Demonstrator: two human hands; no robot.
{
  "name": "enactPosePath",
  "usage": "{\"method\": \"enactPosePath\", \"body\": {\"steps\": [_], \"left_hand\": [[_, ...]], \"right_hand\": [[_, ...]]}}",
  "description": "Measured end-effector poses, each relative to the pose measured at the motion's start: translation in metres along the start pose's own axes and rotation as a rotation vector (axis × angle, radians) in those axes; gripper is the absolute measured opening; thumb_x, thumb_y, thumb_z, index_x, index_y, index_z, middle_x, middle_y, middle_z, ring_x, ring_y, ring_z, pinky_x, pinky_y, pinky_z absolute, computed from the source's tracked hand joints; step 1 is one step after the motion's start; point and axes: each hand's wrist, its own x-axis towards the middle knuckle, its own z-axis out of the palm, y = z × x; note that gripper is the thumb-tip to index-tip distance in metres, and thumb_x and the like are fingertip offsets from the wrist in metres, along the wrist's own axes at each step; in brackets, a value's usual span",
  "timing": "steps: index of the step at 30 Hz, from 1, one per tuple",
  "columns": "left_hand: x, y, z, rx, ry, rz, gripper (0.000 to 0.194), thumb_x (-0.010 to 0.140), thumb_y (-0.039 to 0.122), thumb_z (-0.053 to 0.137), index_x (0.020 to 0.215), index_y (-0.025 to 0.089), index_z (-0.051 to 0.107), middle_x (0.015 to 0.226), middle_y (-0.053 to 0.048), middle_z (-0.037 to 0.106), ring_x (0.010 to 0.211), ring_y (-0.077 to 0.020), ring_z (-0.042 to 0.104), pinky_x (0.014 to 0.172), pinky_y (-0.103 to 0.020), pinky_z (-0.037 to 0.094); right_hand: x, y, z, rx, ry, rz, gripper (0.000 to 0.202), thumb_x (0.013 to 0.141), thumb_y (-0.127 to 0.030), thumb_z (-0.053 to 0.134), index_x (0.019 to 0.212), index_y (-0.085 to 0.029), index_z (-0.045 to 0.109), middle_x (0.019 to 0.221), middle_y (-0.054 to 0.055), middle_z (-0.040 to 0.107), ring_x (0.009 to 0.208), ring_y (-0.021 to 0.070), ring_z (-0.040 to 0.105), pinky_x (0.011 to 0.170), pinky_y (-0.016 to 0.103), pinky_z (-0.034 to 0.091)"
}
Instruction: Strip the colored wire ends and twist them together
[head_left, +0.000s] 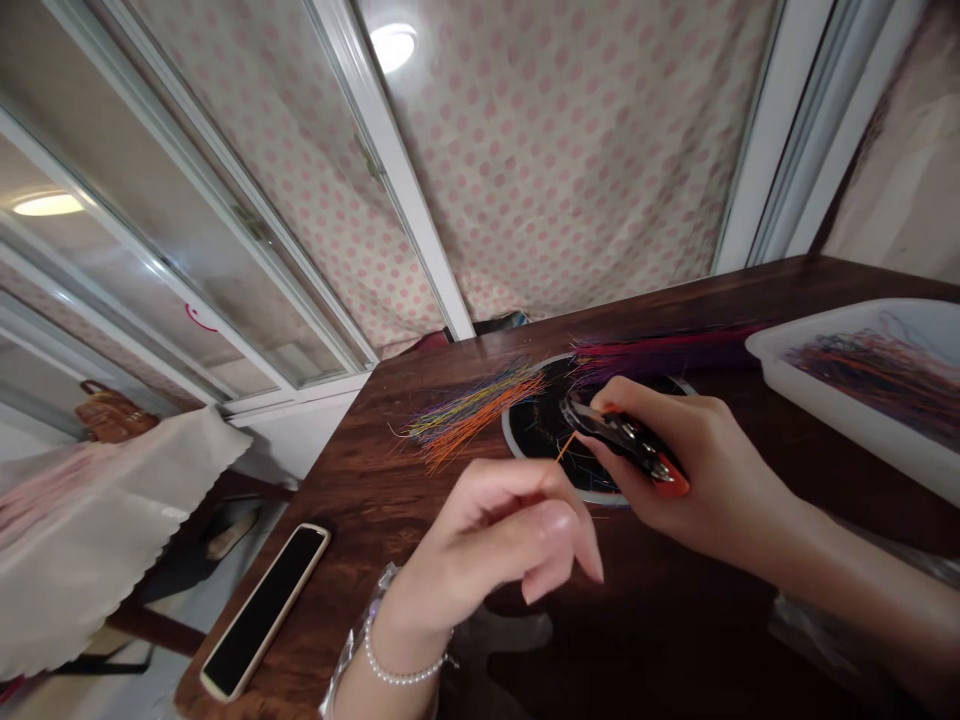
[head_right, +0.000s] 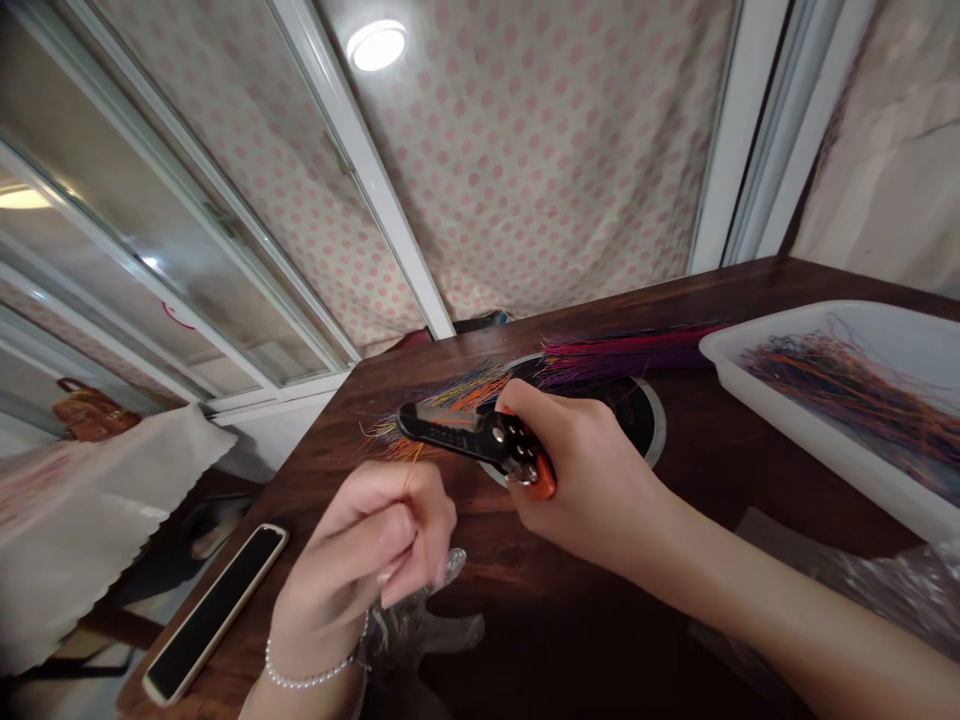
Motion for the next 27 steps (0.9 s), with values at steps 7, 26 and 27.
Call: {"method": "enactPosePath", "body": {"steps": [7, 26, 27], "left_hand": [[-0.008, 0.009, 0.000, 0.032, -0.140, 0.096, 0.050, 0.102, 0.045, 0.038, 0.066, 0.022, 0.063, 0.049, -0.006, 0.063, 0.036, -0.0139, 0.056, 0.033, -0.025, 0.037], [0.002, -0.014, 0.012, 0.492, 0.852, 0.588, 0.042, 0.107, 0.034, 0.031, 0.145, 0.032, 0.051, 0.156, 0.002, 0.045, 0.147, -0.0166, 0.036, 0.120, -0.031, 0.036], [0.002, -0.012, 0.010, 0.538, 0.776, 0.491, 0.041, 0.107, 0.030, 0.033, 0.142, 0.028, 0.054, 0.151, -0.001, 0.052, 0.142, -0.0173, 0.045, 0.118, -0.032, 0.040]], "right_hand": [[0.008, 0.000, -0.001, -0.021, 0.019, 0.056, 0.016, 0.082, -0.012, 0.055, 0.075, -0.023, 0.045, 0.056, -0.006, 0.048, 0.045, 0.0098, 0.044, 0.047, 0.022, 0.035], [0.001, -0.006, 0.009, -0.049, -0.103, 0.026, 0.025, 0.064, -0.005, 0.047, 0.073, -0.024, 0.034, 0.058, -0.005, 0.046, 0.047, 0.0114, 0.042, 0.047, 0.021, 0.029], [0.000, -0.005, 0.010, -0.068, -0.077, 0.019, 0.025, 0.062, -0.005, 0.047, 0.073, -0.024, 0.035, 0.058, -0.005, 0.047, 0.047, 0.0117, 0.043, 0.047, 0.022, 0.029]]}}
